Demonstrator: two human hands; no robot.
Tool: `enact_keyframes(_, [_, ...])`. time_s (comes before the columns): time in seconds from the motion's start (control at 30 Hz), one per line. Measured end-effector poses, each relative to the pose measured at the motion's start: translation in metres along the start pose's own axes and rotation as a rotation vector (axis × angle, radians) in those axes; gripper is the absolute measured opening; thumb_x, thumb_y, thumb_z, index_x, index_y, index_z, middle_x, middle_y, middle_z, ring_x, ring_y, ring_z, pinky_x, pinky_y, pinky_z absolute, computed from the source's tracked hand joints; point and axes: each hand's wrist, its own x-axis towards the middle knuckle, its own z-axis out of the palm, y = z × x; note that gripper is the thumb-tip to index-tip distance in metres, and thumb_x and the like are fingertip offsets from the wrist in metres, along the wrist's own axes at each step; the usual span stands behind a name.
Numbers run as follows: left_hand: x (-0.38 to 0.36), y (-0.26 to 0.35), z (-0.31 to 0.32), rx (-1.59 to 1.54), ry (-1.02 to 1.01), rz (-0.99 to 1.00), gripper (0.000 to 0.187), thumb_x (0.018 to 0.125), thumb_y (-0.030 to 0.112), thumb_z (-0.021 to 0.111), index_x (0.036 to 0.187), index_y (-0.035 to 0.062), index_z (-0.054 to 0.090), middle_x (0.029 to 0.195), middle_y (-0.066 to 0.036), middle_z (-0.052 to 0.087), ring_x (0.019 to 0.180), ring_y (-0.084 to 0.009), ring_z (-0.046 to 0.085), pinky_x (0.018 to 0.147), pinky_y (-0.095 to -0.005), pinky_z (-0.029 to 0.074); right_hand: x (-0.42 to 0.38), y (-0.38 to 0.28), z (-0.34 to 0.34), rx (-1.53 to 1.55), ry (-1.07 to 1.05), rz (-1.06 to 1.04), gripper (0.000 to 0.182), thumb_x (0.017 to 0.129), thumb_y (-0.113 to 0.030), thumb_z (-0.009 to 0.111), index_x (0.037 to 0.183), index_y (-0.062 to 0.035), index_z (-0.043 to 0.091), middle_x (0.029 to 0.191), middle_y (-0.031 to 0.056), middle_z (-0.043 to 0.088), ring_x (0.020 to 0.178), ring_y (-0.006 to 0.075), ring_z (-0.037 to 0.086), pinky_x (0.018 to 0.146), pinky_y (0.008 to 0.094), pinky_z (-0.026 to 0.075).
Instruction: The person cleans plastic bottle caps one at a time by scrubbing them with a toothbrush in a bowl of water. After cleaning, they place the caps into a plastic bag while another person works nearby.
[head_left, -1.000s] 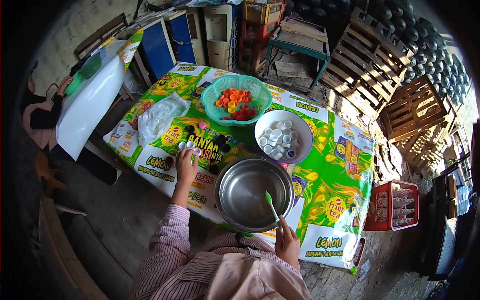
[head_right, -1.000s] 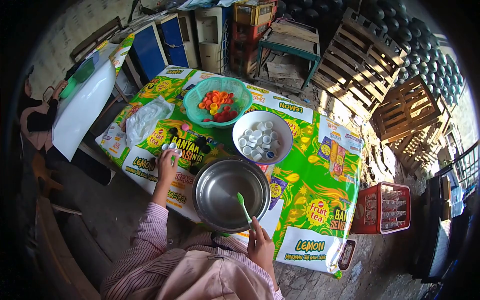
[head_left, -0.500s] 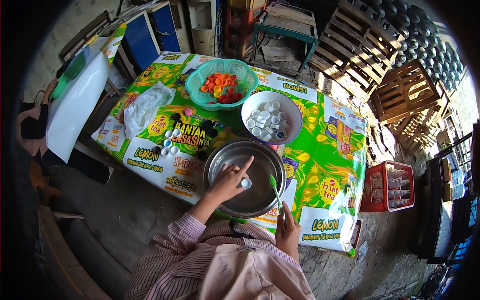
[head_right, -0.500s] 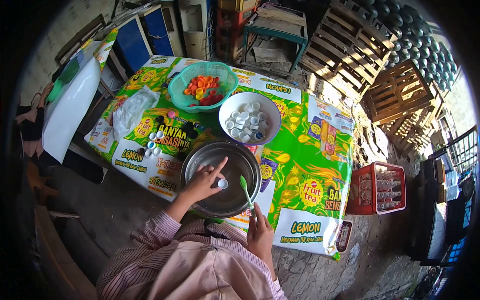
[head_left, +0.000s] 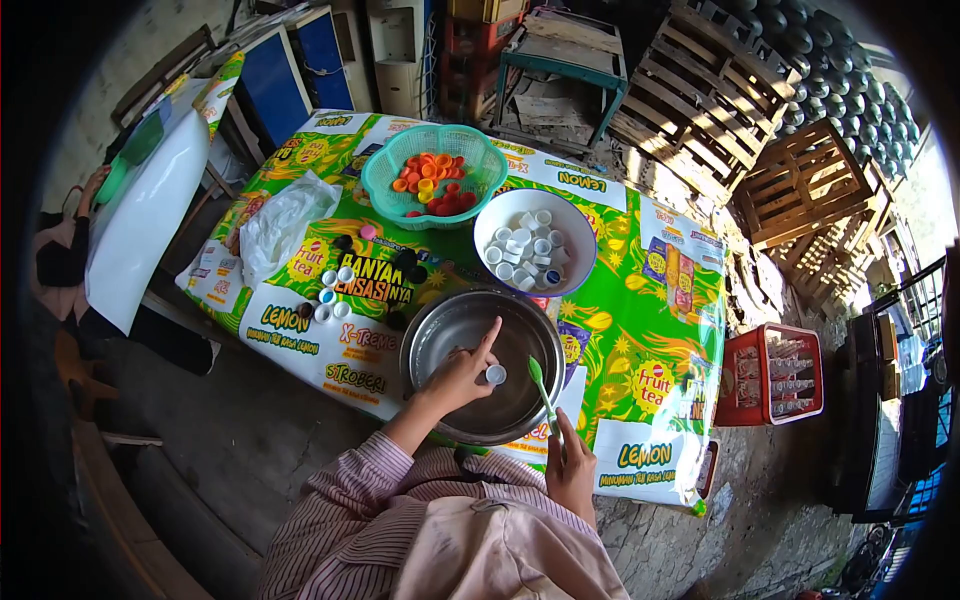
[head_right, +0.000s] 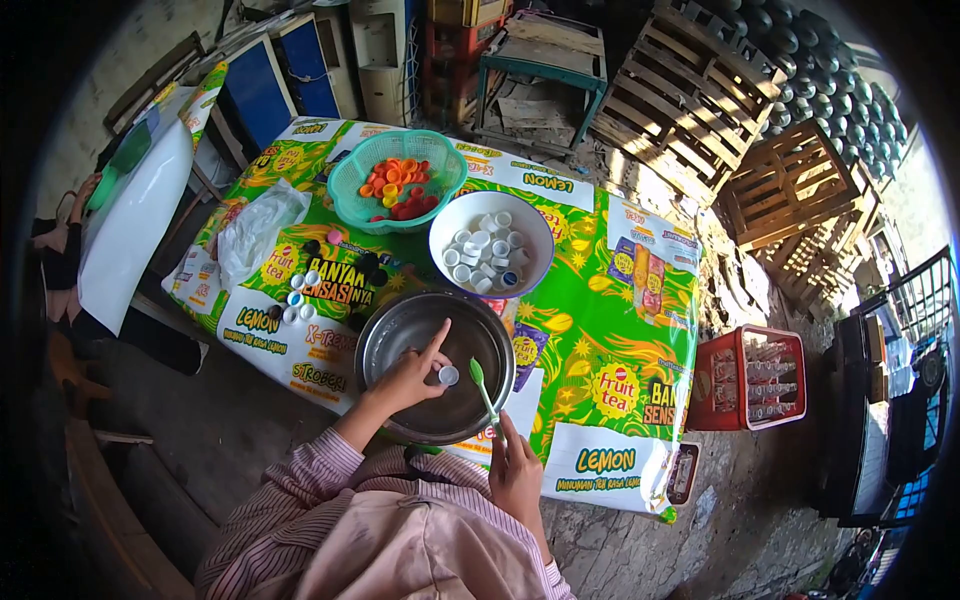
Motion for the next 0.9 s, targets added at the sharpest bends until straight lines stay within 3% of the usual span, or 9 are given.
enact_keyframes(0.07, [-0.001, -0.003, -0.001, -0.092, 0.074, 0.041, 0.107, 0.064, 0.001, 0.069, 0.143, 0.0128, -0.003, 0.092, -0.01, 0.063, 0.083, -0.0259, 0.062, 0.083, -0.0365, 0.047, 0.002, 0.0, 0.003, 0.006, -0.008, 0.019, 0.04, 0.085, -0.005, 0.054, 0.125, -0.0099, 0.049, 0.083, 0.0178, 0.062, 0.063, 0.0311, 0.061, 0.057, 0.0389, 0.046])
enact_keyframes(0.23, [-0.01, 0.002, -0.004, -0.371, 0.225, 0.081, 0.105, 0.069, 0.0, 0.068, 0.143, 0.0096, -0.006, 0.097, -0.012, 0.062, 0.088, -0.0213, 0.062, 0.081, -0.0313, 0.05, 0.004, -0.002, 0.008, -0.008, -0.046, 0.008, 0.042, 0.085, -0.005, 0.054, 0.127, -0.0111, 0.047, 0.083, 0.0199, 0.062, 0.066, 0.0334, 0.062, 0.058, 0.0401, 0.047])
enact_keyframes(0.4, [-0.018, 0.003, -0.004, -0.355, 0.252, 0.096, 0.106, 0.071, 0.0, 0.067, 0.142, 0.0114, -0.01, 0.097, -0.012, 0.062, 0.089, -0.0214, 0.062, 0.084, -0.0326, 0.048, 0.008, -0.007, 0.011, -0.108, -0.139, -0.101, 0.04, 0.087, -0.009, 0.052, 0.126, -0.0166, 0.049, 0.082, 0.0213, 0.062, 0.066, 0.0369, 0.061, 0.055, 0.0431, 0.048])
enact_keyframes(0.53, [-0.021, 0.006, -0.002, -0.275, 0.291, 0.107, 0.104, 0.07, 0.003, 0.069, 0.142, 0.0078, -0.006, 0.094, -0.01, 0.065, 0.086, -0.0197, 0.063, 0.08, -0.0302, 0.05, 0.011, -0.016, 0.011, -0.162, -0.198, -0.004, 0.039, 0.087, -0.011, 0.052, 0.125, -0.0162, 0.05, 0.086, 0.0225, 0.062, 0.071, 0.0373, 0.062, 0.057, 0.0433, 0.049])
enact_keyframes(0.67, [-0.024, 0.004, -0.003, -0.223, 0.291, 0.107, 0.102, 0.07, 0.003, 0.069, 0.143, 0.0077, -0.003, 0.094, -0.01, 0.065, 0.086, -0.0202, 0.063, 0.081, -0.0307, 0.049, 0.01, -0.013, 0.013, -0.022, -0.22, -0.067, 0.04, 0.086, -0.006, 0.052, 0.126, -0.01, 0.049, 0.079, 0.0243, 0.061, 0.068, 0.0386, 0.061, 0.057, 0.0419, 0.047])
enact_keyframes(0.83, [-0.023, 0.008, 0.007, -0.293, 0.383, 0.105, 0.099, 0.068, 0.002, 0.071, 0.142, 0.0077, 0.007, 0.093, -0.01, 0.065, 0.084, -0.0207, 0.064, 0.079, -0.0318, 0.05, 0.008, -0.008, 0.02, 0.04, -0.176, -0.105, 0.043, 0.086, -0.004, 0.052, 0.128, -0.0087, 0.045, 0.082, 0.026, 0.061, 0.071, 0.0394, 0.061, 0.059, 0.042, 0.048])
enact_keyframes(0.9, [-0.022, 0.007, 0.004, -0.272, 0.388, 0.11, 0.098, 0.067, 0.003, 0.072, 0.142, 0.0076, 0.009, 0.093, -0.01, 0.064, 0.083, -0.0202, 0.065, 0.079, -0.0317, 0.05, 0.006, -0.011, 0.02, 0.131, -0.245, 0.016, 0.042, 0.085, -0.004, 0.053, 0.127, -0.0083, 0.046, 0.085, 0.0259, 0.061, 0.073, 0.0399, 0.061, 0.061, 0.0424, 0.048])
